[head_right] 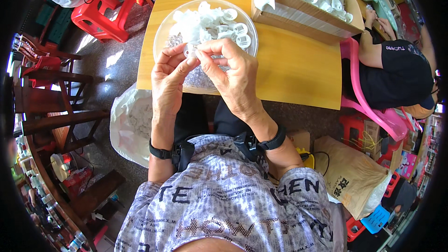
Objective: Assembling small white plastic components by hand at a workstation.
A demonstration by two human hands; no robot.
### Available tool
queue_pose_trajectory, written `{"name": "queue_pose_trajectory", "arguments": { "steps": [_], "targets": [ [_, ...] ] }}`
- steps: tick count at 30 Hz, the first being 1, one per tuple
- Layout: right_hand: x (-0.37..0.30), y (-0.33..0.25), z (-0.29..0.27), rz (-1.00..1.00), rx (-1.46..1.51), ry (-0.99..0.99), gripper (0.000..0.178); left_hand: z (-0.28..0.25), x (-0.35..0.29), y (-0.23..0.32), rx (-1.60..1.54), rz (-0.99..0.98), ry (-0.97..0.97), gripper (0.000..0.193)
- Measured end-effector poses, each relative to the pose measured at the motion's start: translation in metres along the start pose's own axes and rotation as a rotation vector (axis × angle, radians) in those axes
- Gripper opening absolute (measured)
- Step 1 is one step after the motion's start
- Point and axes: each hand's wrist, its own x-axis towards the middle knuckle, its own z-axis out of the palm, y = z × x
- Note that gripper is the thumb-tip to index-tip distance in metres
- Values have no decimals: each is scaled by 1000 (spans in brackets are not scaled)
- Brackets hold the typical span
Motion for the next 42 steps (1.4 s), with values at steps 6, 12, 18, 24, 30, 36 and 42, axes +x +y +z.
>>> {"name": "queue_pose_trajectory", "arguments": {
  "steps": [6,12,18,24,30,36,42],
  "targets": [
    [-1,0,1,-16,-13,-6,8,0,0,-1,8,32,-2,33],
    [-1,0,1,-58,-27,-8,8,2,0,-2,43,38,22,33],
    [-1,-1,1,-18,-16,1,8,1,2,-1,79,109,-33,32],
    [-1,-1,-2,21,9,-22,8,2,-1,3,103,152,-86,29],
    [-2,4,-4,139,152,-34,7,3,-1,-1,179,264,-99,29],
    [-2,0,-2,53,61,-37,7,3,-2,-3,218,322,-120,28],
    [2,0,-9,63,80,-50,6,-2,-6,4,112,240,-177,31]
  ]
}}
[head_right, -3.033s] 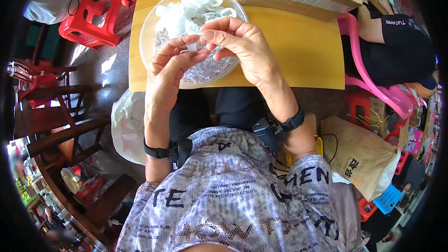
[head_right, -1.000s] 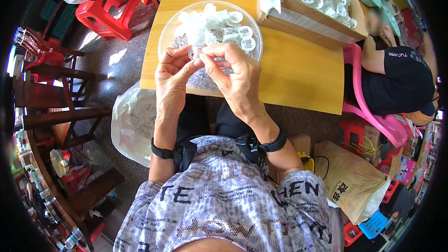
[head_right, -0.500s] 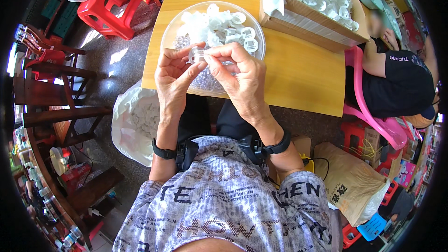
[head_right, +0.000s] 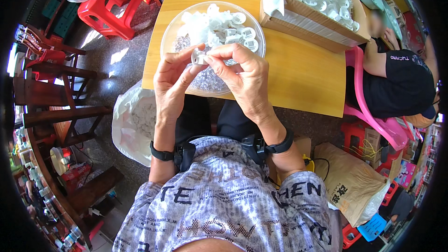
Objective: Assembling small white plastic components by hand at a workstation.
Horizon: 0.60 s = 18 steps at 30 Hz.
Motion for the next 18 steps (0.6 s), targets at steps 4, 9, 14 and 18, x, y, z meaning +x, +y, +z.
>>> {"name": "queue_pose_trajectory", "arguments": {
  "steps": [4,9,14,18],
  "targets": [
    [1,0,-4,38,14,-51,5,-8,-2,-3,-22,-39,-15,36],
    [-1,-2,-6,101,38,-91,5,-10,-3,-2,25,0,-65,31],
    [0,1,-12,79,24,-121,4,-6,-6,-5,70,1,-69,31],
    [2,-1,-23,197,48,-140,4,2,1,-2,134,-54,-67,30]
  ]
}}
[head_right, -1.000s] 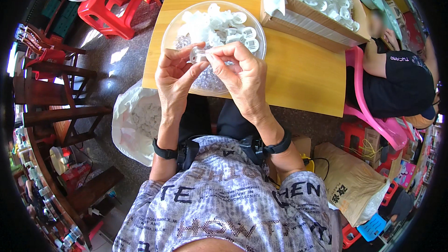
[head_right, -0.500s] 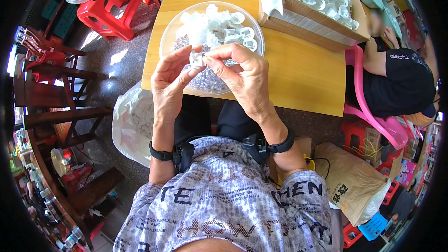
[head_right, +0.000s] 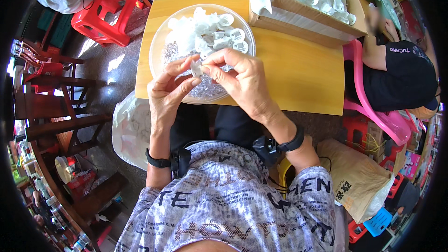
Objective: Assembling small white plastic components by hand at a workstation.
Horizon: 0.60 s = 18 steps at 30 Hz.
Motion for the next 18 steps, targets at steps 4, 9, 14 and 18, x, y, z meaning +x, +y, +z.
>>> {"name": "queue_pose_trajectory", "arguments": {
  "steps": [4,9,14,18],
  "targets": [
    [30,-29,-37,-195,-194,155,6,-2,24,6,430,19,73,21],
    [95,-67,-106,-483,-593,551,18,-6,42,-4,984,13,166,19],
    [121,-72,-134,-899,-1143,736,28,7,53,-10,1117,107,157,20],
    [66,-46,-67,-399,-807,367,9,-5,48,-11,1144,61,184,18]
  ]
}}
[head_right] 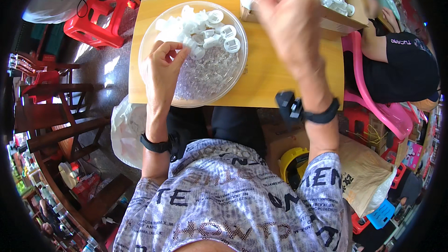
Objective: Assembling small white plastic components by hand at a workstation.
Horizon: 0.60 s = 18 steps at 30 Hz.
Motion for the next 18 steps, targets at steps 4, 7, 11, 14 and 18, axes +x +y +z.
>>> {"name": "queue_pose_trajectory", "arguments": {
  "steps": [4,7,11,14,18],
  "targets": [
    [-56,-15,40,-68,85,-434,13,-5,0,-2,-183,-69,-47,16],
    [-71,-18,55,-75,51,-477,10,-13,-6,-6,-323,-149,-42,12],
    [-79,-15,72,-153,-32,-463,11,-21,-20,-17,-816,-247,-22,15],
    [-80,-17,73,-43,46,-537,11,-29,-25,-17,-1114,-336,-100,11],
    [-78,-20,71,39,140,-547,12,-32,-35,-13,-1267,-310,-141,16]
  ]
}}
